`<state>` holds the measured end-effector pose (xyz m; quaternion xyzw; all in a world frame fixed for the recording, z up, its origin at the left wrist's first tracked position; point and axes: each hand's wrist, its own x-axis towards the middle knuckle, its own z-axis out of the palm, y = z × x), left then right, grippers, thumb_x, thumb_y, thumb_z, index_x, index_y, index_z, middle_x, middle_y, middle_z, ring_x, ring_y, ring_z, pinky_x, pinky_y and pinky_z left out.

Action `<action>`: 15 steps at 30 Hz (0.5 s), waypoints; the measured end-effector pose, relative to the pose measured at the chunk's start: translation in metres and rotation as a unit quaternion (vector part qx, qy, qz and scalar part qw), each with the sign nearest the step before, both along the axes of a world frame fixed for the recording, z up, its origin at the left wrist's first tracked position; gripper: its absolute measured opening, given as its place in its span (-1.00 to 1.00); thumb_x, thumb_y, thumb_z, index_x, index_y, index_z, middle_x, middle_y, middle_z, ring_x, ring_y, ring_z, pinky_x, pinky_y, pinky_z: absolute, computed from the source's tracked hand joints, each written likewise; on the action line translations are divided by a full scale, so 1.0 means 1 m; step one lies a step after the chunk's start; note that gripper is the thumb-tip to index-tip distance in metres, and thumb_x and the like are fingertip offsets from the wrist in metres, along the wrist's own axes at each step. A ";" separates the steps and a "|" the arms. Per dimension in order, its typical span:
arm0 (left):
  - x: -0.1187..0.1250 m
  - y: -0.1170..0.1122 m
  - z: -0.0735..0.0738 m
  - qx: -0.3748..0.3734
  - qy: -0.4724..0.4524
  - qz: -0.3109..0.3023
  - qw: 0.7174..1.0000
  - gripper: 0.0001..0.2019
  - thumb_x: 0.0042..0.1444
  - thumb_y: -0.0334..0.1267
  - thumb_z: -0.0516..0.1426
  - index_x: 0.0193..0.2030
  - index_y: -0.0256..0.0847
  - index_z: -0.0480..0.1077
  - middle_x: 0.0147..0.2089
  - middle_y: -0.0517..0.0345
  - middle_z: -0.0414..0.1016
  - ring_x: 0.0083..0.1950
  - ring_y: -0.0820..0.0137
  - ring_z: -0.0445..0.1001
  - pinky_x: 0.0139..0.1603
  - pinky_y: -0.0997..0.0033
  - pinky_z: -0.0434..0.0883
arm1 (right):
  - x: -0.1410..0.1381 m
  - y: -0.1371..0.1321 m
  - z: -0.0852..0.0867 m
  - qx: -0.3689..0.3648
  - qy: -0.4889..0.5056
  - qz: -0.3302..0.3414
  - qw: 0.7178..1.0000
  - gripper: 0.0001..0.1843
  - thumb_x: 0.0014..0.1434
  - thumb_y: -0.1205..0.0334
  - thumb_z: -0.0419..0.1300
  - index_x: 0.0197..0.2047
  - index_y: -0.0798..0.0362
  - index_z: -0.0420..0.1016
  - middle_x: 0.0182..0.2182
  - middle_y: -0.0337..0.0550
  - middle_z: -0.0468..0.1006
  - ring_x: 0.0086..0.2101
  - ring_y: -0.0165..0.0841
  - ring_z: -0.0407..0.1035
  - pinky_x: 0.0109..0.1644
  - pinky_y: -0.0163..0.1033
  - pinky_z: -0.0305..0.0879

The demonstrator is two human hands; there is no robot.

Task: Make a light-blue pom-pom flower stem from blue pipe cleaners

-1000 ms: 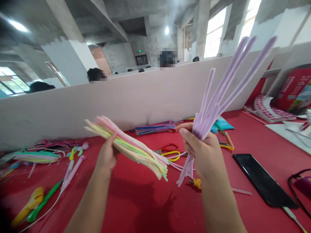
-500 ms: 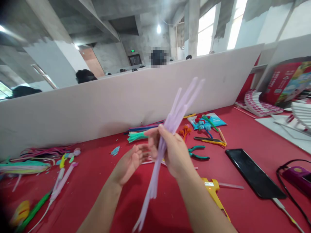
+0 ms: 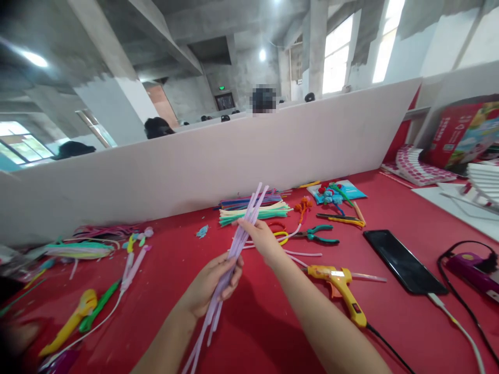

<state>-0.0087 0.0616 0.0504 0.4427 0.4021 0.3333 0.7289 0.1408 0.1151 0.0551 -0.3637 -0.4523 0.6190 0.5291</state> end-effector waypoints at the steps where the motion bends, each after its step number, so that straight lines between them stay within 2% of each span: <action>1: 0.000 -0.003 -0.002 -0.001 0.009 -0.006 1.000 -0.79 0.16 -0.12 0.04 -0.29 -0.24 0.34 -0.56 0.26 0.32 -0.72 0.64 0.17 -0.74 0.63 0.02 | 0.003 0.001 -0.005 -0.005 -0.004 -0.002 1.000 -0.62 0.02 -0.02 0.20 -0.32 0.16 0.54 -0.58 -0.23 0.46 -0.58 -0.48 0.26 -0.52 -0.38 0.14; 4: 0.005 -0.015 -0.005 0.031 0.016 -0.024 0.999 -0.77 0.17 -0.10 0.03 -0.27 -0.19 0.40 -0.50 0.17 0.43 -0.59 0.49 0.40 -0.60 0.54 0.28 | 0.011 -0.003 -0.019 -0.022 -0.010 0.008 1.000 -0.64 -0.01 -0.01 0.21 -0.40 0.18 0.52 -0.67 -0.25 0.40 -0.70 -0.53 0.13 -0.66 -0.38 -0.03; 7: 0.003 -0.020 -0.002 0.084 0.006 0.004 0.996 -0.77 0.17 -0.12 0.04 -0.25 -0.17 0.45 -0.33 0.09 0.53 -0.30 0.32 0.53 -0.25 0.36 0.43 | 0.018 -0.012 -0.029 -0.031 0.001 -0.021 0.999 -0.65 -0.02 -0.01 0.20 -0.42 0.17 0.48 -0.69 -0.25 0.39 -0.72 -0.53 0.12 -0.68 -0.38 -0.03; 10: -0.017 -0.016 0.009 0.129 -0.034 0.095 0.987 -0.83 0.15 -0.19 0.07 -0.27 -0.18 0.45 -0.21 0.12 0.53 -0.12 0.35 0.49 -0.06 0.39 0.39 | 0.028 -0.024 -0.033 -0.037 0.014 -0.062 0.997 -0.67 -0.01 -0.01 0.19 -0.42 0.14 0.46 -0.70 -0.28 0.37 -0.73 -0.54 0.11 -0.69 -0.39 -0.01; 13: -0.045 -0.014 0.020 0.167 -0.089 0.203 0.961 -0.80 0.16 -0.13 0.04 -0.28 -0.15 0.43 -0.29 0.23 0.51 -0.23 0.50 0.47 -0.10 0.51 0.39 | 0.036 -0.038 -0.035 -0.046 0.015 -0.078 0.996 -0.69 -0.02 0.01 0.20 -0.42 0.14 0.46 -0.69 -0.30 0.37 -0.73 -0.55 0.11 -0.70 -0.41 -0.02; 15: -0.058 -0.020 0.026 0.208 -0.124 0.267 0.933 -0.81 0.13 -0.16 0.06 -0.27 -0.19 0.43 -0.33 0.21 0.49 -0.31 0.54 0.46 -0.18 0.54 0.40 | 0.040 -0.049 -0.035 -0.049 0.012 -0.080 0.996 -0.70 -0.02 0.03 0.22 -0.42 0.14 0.47 -0.69 -0.31 0.36 -0.72 -0.57 0.12 -0.70 -0.42 -0.01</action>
